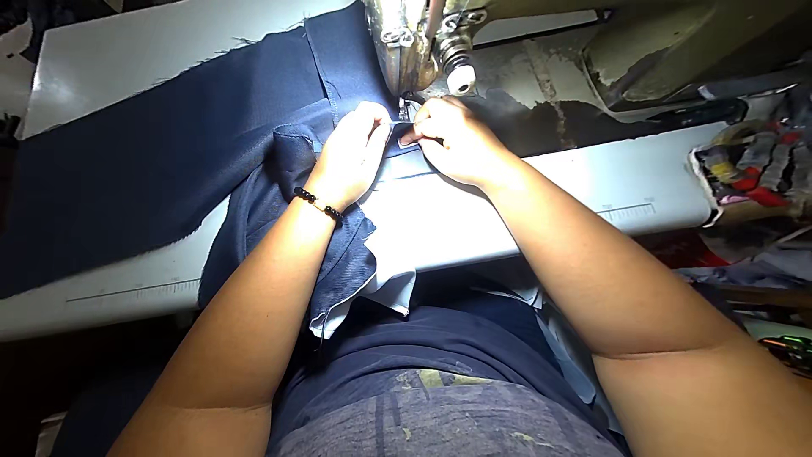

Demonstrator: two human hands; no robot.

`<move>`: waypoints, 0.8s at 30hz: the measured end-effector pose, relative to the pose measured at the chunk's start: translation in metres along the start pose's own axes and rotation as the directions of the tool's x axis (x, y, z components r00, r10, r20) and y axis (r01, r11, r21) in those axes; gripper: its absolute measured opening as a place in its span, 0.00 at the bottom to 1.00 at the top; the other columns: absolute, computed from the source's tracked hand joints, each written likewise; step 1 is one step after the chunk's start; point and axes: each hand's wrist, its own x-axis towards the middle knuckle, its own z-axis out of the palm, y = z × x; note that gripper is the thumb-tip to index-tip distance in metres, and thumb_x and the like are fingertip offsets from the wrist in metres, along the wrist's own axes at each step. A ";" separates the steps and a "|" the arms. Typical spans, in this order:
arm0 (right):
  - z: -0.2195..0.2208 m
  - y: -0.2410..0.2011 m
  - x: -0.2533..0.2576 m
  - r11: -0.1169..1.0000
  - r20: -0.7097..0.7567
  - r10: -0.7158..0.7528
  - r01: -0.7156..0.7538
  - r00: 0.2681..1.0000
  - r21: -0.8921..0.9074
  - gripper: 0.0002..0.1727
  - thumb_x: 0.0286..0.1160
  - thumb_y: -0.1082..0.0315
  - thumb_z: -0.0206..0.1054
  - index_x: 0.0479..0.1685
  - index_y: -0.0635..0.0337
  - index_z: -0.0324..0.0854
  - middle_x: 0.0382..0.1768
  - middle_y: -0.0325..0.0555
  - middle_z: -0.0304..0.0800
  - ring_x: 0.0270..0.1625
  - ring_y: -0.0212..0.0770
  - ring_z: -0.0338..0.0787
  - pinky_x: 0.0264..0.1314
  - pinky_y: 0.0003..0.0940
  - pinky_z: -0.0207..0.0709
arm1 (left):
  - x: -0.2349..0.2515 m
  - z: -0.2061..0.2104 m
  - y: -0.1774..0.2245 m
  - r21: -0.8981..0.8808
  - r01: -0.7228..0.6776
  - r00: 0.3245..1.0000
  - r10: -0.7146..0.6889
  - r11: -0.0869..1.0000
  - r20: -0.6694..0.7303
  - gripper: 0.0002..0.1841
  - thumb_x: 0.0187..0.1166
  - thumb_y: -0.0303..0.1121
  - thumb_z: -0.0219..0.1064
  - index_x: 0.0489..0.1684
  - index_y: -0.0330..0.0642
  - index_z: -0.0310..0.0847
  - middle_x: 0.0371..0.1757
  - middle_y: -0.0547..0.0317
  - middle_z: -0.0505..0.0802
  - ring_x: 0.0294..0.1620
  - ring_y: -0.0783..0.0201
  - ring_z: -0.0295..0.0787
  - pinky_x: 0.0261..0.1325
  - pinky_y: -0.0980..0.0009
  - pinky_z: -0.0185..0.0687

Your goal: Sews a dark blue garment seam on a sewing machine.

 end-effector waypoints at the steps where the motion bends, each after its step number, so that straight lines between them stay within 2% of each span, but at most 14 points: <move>1: 0.000 0.001 0.000 1.000 0.002 -0.011 0.011 1.000 -0.001 0.18 0.73 0.79 0.55 0.41 0.63 0.94 0.48 0.57 0.90 0.60 0.56 0.84 0.68 0.46 0.73 | 0.000 0.000 -0.001 -0.016 -0.009 1.000 0.009 1.000 -0.001 0.14 0.91 0.32 0.49 0.56 0.35 0.80 0.56 0.49 0.92 0.62 0.63 0.87 0.69 0.68 0.77; 3: 0.001 0.002 -0.001 0.999 -0.001 -0.033 0.033 0.999 -0.005 0.18 0.73 0.78 0.55 0.42 0.60 0.95 0.47 0.55 0.90 0.59 0.55 0.84 0.66 0.46 0.73 | 0.000 0.001 -0.002 -0.025 -0.018 1.000 0.018 1.000 0.004 0.15 0.91 0.32 0.48 0.59 0.35 0.80 0.62 0.49 0.92 0.66 0.63 0.86 0.72 0.68 0.76; 7: 0.003 0.004 0.000 0.999 -0.004 -0.041 0.041 0.999 -0.013 0.18 0.75 0.77 0.56 0.43 0.59 0.96 0.49 0.56 0.88 0.60 0.55 0.83 0.66 0.46 0.74 | 0.000 0.000 -0.003 -0.020 -0.026 1.000 0.027 0.999 0.006 0.15 0.91 0.32 0.48 0.59 0.36 0.80 0.62 0.49 0.92 0.67 0.62 0.86 0.73 0.67 0.76; 9: 0.001 0.002 0.001 1.000 0.005 -0.011 0.011 1.000 -0.005 0.18 0.74 0.79 0.56 0.43 0.61 0.95 0.50 0.58 0.88 0.61 0.55 0.83 0.68 0.46 0.72 | 0.000 0.000 -0.001 -0.017 -0.019 1.000 0.019 1.000 0.005 0.14 0.91 0.32 0.49 0.56 0.35 0.80 0.59 0.49 0.92 0.65 0.62 0.86 0.72 0.67 0.76; 11: 0.000 0.002 0.001 1.000 0.000 0.001 -0.001 1.000 0.005 0.18 0.73 0.80 0.56 0.41 0.63 0.95 0.49 0.58 0.88 0.60 0.54 0.83 0.68 0.45 0.72 | 0.000 0.001 -0.001 0.005 -0.014 1.000 0.014 1.000 0.002 0.13 0.91 0.32 0.50 0.53 0.35 0.80 0.51 0.49 0.91 0.58 0.62 0.86 0.65 0.68 0.77; 14: 0.000 0.003 0.000 1.000 -0.011 -0.008 0.008 1.000 0.010 0.17 0.73 0.79 0.56 0.41 0.64 0.95 0.48 0.58 0.89 0.60 0.54 0.84 0.69 0.44 0.72 | -0.001 0.000 0.001 0.033 0.000 1.000 0.000 0.999 0.015 0.14 0.91 0.32 0.50 0.53 0.35 0.81 0.45 0.50 0.89 0.51 0.63 0.85 0.60 0.69 0.77; 21: -0.002 0.004 -0.001 1.000 0.005 0.004 -0.004 1.000 0.028 0.18 0.74 0.78 0.56 0.46 0.62 0.95 0.50 0.58 0.89 0.62 0.54 0.84 0.70 0.46 0.71 | 0.000 -0.001 0.002 0.054 0.034 0.999 -0.037 0.998 0.038 0.14 0.91 0.33 0.50 0.53 0.35 0.81 0.43 0.50 0.88 0.48 0.61 0.84 0.56 0.67 0.77; 23: -0.002 0.004 -0.003 0.997 -0.059 0.044 -0.040 0.997 0.066 0.18 0.75 0.77 0.56 0.51 0.64 0.93 0.51 0.59 0.92 0.62 0.53 0.88 0.71 0.45 0.75 | 0.001 -0.001 0.002 0.053 0.047 0.998 -0.049 0.997 0.038 0.14 0.91 0.33 0.49 0.53 0.35 0.80 0.43 0.50 0.88 0.48 0.62 0.84 0.57 0.67 0.77; 24: -0.002 0.005 -0.005 0.995 -0.113 0.068 -0.060 0.991 0.080 0.18 0.76 0.77 0.56 0.52 0.65 0.92 0.50 0.58 0.93 0.58 0.49 0.91 0.67 0.41 0.79 | 0.001 -0.001 0.003 0.052 0.050 0.998 -0.052 0.997 0.035 0.14 0.91 0.33 0.49 0.53 0.35 0.81 0.43 0.50 0.88 0.48 0.62 0.84 0.57 0.67 0.77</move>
